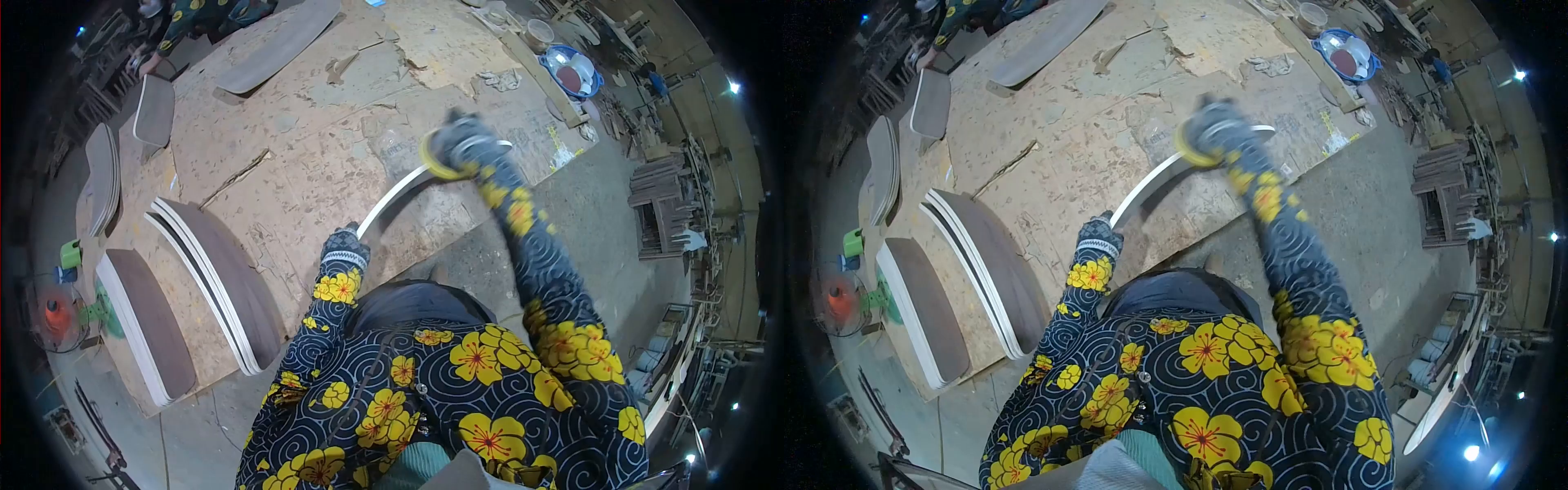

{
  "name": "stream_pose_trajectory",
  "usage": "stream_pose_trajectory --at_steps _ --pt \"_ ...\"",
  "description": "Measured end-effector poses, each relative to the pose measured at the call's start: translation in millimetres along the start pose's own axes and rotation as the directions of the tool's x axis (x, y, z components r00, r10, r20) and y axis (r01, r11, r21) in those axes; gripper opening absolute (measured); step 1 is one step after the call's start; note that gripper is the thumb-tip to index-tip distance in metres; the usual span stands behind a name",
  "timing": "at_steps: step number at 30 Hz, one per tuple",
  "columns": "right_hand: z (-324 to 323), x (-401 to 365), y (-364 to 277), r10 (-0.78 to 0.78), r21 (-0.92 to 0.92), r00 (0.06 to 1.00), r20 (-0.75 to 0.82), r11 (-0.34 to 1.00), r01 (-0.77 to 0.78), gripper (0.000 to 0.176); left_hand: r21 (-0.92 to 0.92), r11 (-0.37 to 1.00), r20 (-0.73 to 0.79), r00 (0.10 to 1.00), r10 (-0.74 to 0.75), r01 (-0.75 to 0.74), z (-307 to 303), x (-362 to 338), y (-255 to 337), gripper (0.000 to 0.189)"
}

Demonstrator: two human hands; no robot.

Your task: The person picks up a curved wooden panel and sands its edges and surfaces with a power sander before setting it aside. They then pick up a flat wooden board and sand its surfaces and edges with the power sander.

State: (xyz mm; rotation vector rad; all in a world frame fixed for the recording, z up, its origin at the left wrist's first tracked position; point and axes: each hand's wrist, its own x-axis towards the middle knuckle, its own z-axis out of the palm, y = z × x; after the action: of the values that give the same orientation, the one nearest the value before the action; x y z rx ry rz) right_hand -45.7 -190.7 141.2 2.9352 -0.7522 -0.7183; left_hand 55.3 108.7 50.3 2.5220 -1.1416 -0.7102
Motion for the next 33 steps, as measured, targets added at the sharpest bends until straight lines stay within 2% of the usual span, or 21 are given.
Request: stream_pose_trajectory --at_steps 1,2,3,4,5,6,7,9,11,12,14,17,19,20,22,23,24,26,29,32,33 --pt "-2.2 -11.2 -33.8 -0.076 -0.014 0.993 -0.092 0.997 0.075 0.038 -0.012 1.0 0.026 0.999 0.022 -0.021 -1.9 1.4 -2.5 0.042" --pt "-4.9 -22.5 -67.7 -0.152 -0.043 0.971 -0.185 0.988 0.147 0.034 -0.033 0.999 0.033 0.999 -0.009 0.01 -8.8 -2.8 4.2 0.031" --pt "-7.7 -33.6 -101.6 -0.225 -0.084 0.935 -0.273 0.974 0.21 0.031 -0.031 0.998 0.054 0.997 -0.047 0.049 -6.6 0.3 5.2 0.03" --pt "-9.9 -41.6 -122.3 -0.234 -0.025 0.923 -0.305 0.971 0.237 0.03 -0.025 0.996 0.075 0.993 -0.086 0.089 -3.7 4.3 2.5 0.029" --pt "-30.5 -64.4 -134.5 -0.142 0.19 0.948 -0.286 0.961 0.202 0.029 -0.019 1.0 0.036 0.999 -0.019 0.02 -0.4 4.0 -3.1 0.028" --pt "-49.7 -81.9 -138.7 -0.057 0.399 0.967 -0.249 0.904 0.156 0.029 -0.04 0.999 0.027 0.999 -0.018 0.019 -3.6 2.7 -0.4 0.029" --pt "-36.6 -77.6 -134.2 -0.047 0.498 0.96 -0.276 0.848 0.185 0.027 -0.026 0.999 -0.009 1.0 -0.022 0.021 0.6 1.4 -3.4 0.03" --pt "-10.6 -60.7 -109.0 -0.085 0.224 0.937 -0.338 0.96 0.168 0.027 -0.004 1.0 -0.044 0.999 -0.009 0.009 7.8 2.9 -11.7 0.033" --pt "-35.5 -66.9 -80.7 0.144 0.283 0.965 -0.218 0.956 -0.079 0.027 0.012 1.0 -0.039 0.999 0.022 -0.021 10.5 6.3 -16.2 0.036" --pt "-15.4 -46.7 -48.6 0.282 0.391 0.944 -0.172 0.899 -0.197 0.031 0.048 0.999 0.049 0.999 -0.021 0.019 -2.1 3.6 -6.6 0.051" --pt "-9.1 -43.6 13.9 0.433 0.421 0.9 -0.054 0.827 -0.373 0.04 0.043 0.998 -0.053 0.998 0.037 -0.035 11.9 4.6 -16.0 0.039" --pt "13.3 -39.9 101.0 0.554 0.396 0.829 -0.074 0.779 -0.486 0.049 0.072 0.997 -0.077 0.996 0.041 -0.036 17.9 2.4 -18.3 0.041" --pt "31.7 -22.1 125.9 0.449 0.323 0.893 -0.043 0.852 -0.413 0.046 0.079 0.995 -0.066 0.996 0.062 -0.056 13.8 0.8 -16.0 0.044" --pt "18.5 -27.9 123.4 0.393 0.289 0.919 -0.021 0.883 -0.371 0.045 0.085 0.994 -0.058 0.996 0.07 -0.065 11.7 0.3 -15.3 0.045" --pt "-0.4 -55.4 70.6 0.237 0.222 0.951 -0.2 0.956 -0.191 0.041 0.057 0.997 -0.089 0.994 0.057 -0.052 14.8 -0.9 -17.8 0.046" --pt "17.1 -31.7 50.9 0.137 0.233 0.951 -0.276 0.97 -0.072 0.039 0.054 0.998 -0.091 0.995 0.031 -0.027 14.0 -2.7 -15.5 0.047" --pt "34.5 -8.1 31.2 0.036 0.229 0.937 -0.348 0.972 0.048 0.037 0.052 0.999 -0.096 0.995 0.007 -0.002 11.9 -3.6 -13.5 0.047" --pt "-0.6 -37.5 -31.0 -0.022 0.26 0.954 -0.3 0.96 0.104 0.036 0.088 0.995 -0.057 0.998 -0.037 0.041 10.8 -1.9 -13.3 0.048" --pt "-16.9 -60.6 -39.8 -0.119 0.441 0.927 -0.354 0.854 0.278 0.036 0.147 0.98 -0.042 0.991 -0.126 0.131 1.0 -3.5 -2.5 0.045" --pt "-4.8 -55.8 10.2 0.006 0.379 0.883 -0.469 0.905 0.195 0.038 0.097 0.977 0.024 0.981 -0.192 0.189 -4.0 -2.6 -1.1 0.046" --pt "61.1 -2.3 33.4 0.046 0.188 0.865 -0.5 0.981 0.056 0.038 0.087 0.975 0.032 0.978 -0.207 0.203 -1.3 -1.3 -4.6 0.047"
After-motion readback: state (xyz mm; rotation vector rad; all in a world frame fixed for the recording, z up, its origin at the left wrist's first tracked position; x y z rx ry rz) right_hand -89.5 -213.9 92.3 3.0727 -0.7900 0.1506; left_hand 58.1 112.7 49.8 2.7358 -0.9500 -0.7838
